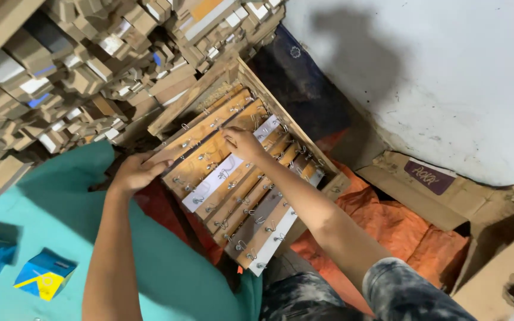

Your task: Attaching metal hooks to wooden boards to assemble wall-mounted racks

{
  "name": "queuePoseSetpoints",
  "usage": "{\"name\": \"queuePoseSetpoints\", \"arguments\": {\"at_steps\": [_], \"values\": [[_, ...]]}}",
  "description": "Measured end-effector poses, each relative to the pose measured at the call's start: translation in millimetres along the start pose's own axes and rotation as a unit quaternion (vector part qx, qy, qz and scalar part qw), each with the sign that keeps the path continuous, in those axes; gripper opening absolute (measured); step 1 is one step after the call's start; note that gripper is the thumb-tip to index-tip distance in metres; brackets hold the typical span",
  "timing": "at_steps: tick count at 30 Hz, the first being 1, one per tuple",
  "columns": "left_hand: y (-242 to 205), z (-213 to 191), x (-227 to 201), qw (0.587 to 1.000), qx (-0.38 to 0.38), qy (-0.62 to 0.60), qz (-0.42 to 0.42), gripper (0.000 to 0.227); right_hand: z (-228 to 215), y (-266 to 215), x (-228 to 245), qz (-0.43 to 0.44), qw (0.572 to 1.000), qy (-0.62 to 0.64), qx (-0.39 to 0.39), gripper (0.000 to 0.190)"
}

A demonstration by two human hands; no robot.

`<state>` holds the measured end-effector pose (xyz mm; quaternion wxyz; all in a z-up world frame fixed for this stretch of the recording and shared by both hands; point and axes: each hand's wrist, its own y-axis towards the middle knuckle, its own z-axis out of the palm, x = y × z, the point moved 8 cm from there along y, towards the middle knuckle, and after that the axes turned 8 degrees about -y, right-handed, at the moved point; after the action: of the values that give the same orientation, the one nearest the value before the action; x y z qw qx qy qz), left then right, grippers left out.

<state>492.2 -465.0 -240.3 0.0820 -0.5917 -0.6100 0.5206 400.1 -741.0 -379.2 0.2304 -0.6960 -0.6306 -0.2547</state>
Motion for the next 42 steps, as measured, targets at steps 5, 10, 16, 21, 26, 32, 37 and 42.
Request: {"name": "queuePoseSetpoints", "arguments": {"at_steps": [5, 10, 16, 21, 26, 32, 37, 42], "values": [[17, 23, 8, 0.996, 0.057, 0.069, 0.005, 0.076, -24, -8, 21, 0.009, 1.0, -0.016, 0.016, 0.021], [36, 24, 29, 0.994, 0.063, 0.087, 0.007, 0.079, -27, -2, 15, 0.052, 0.996, -0.054, 0.055, 0.022], [41, 29, 24, 0.989, 0.098, 0.112, -0.025, 0.091, -72, 11, 68, 0.027, 0.988, -0.074, 0.135, 0.031], [33, 29, 11, 0.995, 0.064, 0.078, 0.013, 0.076, -50, 18, 45, -0.013, 0.989, -0.04, 0.144, 0.033], [6, 30, -25, 0.999, 0.035, -0.001, 0.038, 0.07, -39, 22, 35, -0.062, 0.992, -0.047, 0.102, 0.032], [37, 35, 19, 0.997, 0.03, 0.076, 0.005, 0.069, -48, 8, 45, -0.03, 0.995, -0.033, 0.089, 0.043], [-10, 21, -36, 0.975, 0.073, 0.208, -0.016, 0.076, -31, -5, 31, 0.032, 0.995, 0.07, 0.055, 0.049], [43, 49, 14, 0.966, 0.006, 0.255, -0.041, 0.075, -13, -11, -3, 0.089, 0.99, 0.112, 0.006, 0.054]]}}
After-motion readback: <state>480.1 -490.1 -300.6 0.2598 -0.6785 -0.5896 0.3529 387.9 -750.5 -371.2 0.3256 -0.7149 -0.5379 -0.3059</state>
